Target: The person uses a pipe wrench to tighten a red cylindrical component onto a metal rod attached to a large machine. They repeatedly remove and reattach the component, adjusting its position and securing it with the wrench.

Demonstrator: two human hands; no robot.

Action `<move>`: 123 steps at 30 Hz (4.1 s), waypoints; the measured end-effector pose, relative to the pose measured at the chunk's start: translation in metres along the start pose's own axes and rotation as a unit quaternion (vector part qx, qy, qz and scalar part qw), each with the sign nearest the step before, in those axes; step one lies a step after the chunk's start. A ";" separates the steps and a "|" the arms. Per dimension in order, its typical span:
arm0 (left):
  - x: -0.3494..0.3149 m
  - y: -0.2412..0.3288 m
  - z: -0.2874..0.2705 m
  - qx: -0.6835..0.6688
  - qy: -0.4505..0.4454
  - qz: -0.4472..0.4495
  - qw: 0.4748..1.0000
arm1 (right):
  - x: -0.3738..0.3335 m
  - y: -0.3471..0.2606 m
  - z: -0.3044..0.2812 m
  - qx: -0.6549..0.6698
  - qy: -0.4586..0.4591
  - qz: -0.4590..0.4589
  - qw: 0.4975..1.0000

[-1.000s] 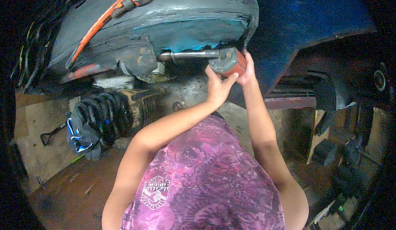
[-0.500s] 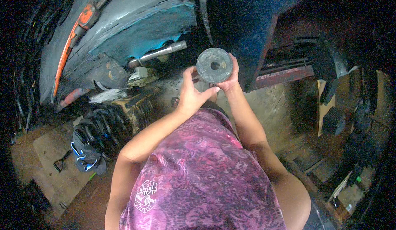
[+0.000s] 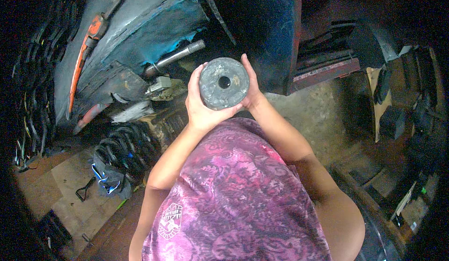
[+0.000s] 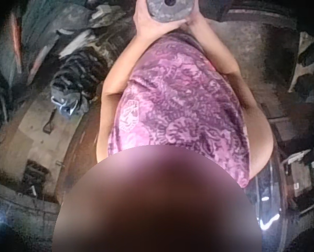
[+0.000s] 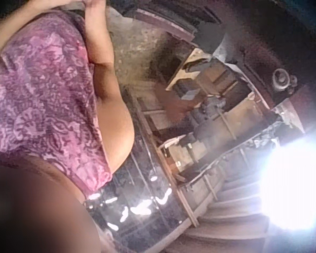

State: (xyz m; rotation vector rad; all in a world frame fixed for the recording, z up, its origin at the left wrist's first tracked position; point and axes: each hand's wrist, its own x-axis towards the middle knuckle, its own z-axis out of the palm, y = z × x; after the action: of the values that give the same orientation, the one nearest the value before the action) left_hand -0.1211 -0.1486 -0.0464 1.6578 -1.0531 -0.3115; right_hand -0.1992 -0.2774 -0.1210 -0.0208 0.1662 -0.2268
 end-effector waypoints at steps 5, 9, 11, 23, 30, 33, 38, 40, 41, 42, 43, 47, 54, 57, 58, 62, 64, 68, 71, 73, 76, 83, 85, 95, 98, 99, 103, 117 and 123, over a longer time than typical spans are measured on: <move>-0.004 0.012 -0.019 0.009 0.047 0.008 0.999 | -0.006 0.023 0.010 -0.175 0.097 -0.055 0.978; -0.011 0.023 -0.041 0.002 0.085 0.023 0.996 | 0.000 0.037 0.000 -0.130 0.132 -0.002 0.983; -0.013 0.026 -0.054 0.020 0.113 0.064 0.991 | 0.001 0.039 -0.013 -0.155 0.125 0.033 0.980; -0.031 0.033 -0.123 0.100 0.258 0.143 0.950 | -0.002 0.030 -0.034 -0.182 0.234 0.119 0.948; -0.060 0.034 -0.144 0.087 0.332 0.080 0.936 | 0.004 0.039 -0.032 -0.203 0.236 0.135 0.941; -0.070 0.031 -0.150 0.079 0.348 0.048 0.933 | 0.007 0.044 -0.033 -0.206 0.233 0.142 0.940; -0.074 0.025 -0.154 -0.196 0.409 -0.011 0.891 | 0.011 0.049 -0.032 -0.211 0.226 0.156 0.938; -0.073 0.021 -0.158 -0.393 0.398 -0.064 0.826 | 0.013 0.051 -0.030 -0.215 0.240 0.153 0.934; -0.073 0.019 -0.158 -0.480 0.398 -0.087 0.777 | 0.013 0.051 -0.029 -0.212 0.225 0.159 0.938; -0.074 0.017 -0.158 -0.561 0.396 -0.107 0.719 | 0.013 0.052 -0.028 -0.210 0.223 0.158 0.939; -0.073 0.014 -0.159 -0.585 0.405 -0.140 0.689 | 0.012 0.052 -0.026 -0.207 0.245 0.153 0.935; -0.082 0.009 -0.153 -0.697 0.349 -0.221 0.586 | 0.006 0.053 -0.019 -0.257 0.225 0.168 0.924; -0.085 0.003 -0.138 -0.690 0.373 -0.275 0.556 | -0.006 0.057 -0.019 -0.294 0.195 0.204 0.913; -0.082 0.003 -0.130 -0.695 0.372 -0.284 0.546 | -0.008 0.056 -0.023 -0.312 0.189 0.205 0.908; -0.081 0.003 -0.128 -0.701 0.361 -0.283 0.546 | -0.009 0.055 -0.023 -0.313 0.189 0.202 0.909; -0.078 0.001 -0.116 -0.699 0.335 -0.297 0.558 | -0.013 0.048 -0.022 -0.310 0.188 0.190 0.912; -0.077 -0.001 -0.110 -0.689 0.334 -0.324 0.556 | -0.016 0.044 -0.019 -0.313 0.187 0.183 0.913; -0.076 -0.007 -0.097 -0.706 0.299 -0.345 0.541 | -0.020 0.038 -0.004 -0.356 0.170 0.163 0.904; -0.072 -0.013 -0.089 -0.693 0.281 -0.361 0.557 | -0.024 0.033 0.014 -0.425 0.120 0.140 0.886; -0.069 -0.018 -0.086 -0.705 0.233 -0.340 0.577 | -0.028 0.028 0.029 -0.466 0.073 0.118 0.874; -0.064 -0.024 -0.083 -0.698 0.165 -0.343 0.607 | -0.029 0.022 0.048 -0.545 -0.025 0.061 0.836; -0.046 -0.031 -0.066 -0.700 0.031 -0.442 0.560 | -0.025 0.009 0.064 -0.528 -0.042 0.107 0.841; -0.043 -0.030 -0.062 -0.721 -0.020 -0.415 0.555 | -0.027 0.007 0.061 -0.510 -0.022 0.114 0.852; -0.017 -0.056 -0.043 -0.647 -0.090 -0.485 0.582 | -0.031 0.000 0.020 -0.416 -0.021 0.125 0.901; -0.020 -0.063 -0.052 -0.614 -0.038 -0.413 0.671 | -0.025 0.000 0.010 -0.399 0.088 0.082 0.909; -0.022 -0.065 -0.056 -0.580 -0.013 -0.432 0.691 | -0.022 0.000 0.008 -0.411 0.124 0.071 0.900; -0.032 -0.074 -0.044 -0.483 0.042 -0.396 0.780 | -0.003 -0.009 0.003 -0.448 0.224 0.064 0.863; 0.054 -0.078 0.051 -0.441 0.090 -0.289 0.845 | 0.023 -0.101 0.023 -0.499 0.254 -0.001 0.829; 0.057 -0.062 0.046 -0.478 0.147 -0.230 0.835 | 0.019 -0.093 0.050 -0.513 0.229 -0.020 0.827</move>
State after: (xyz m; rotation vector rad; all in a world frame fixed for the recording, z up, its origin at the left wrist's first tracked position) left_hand -0.0897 -0.2215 -0.1007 0.9452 -0.1419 -0.7332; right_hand -0.1931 -0.3722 -0.0708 -1.0580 0.7592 -0.1567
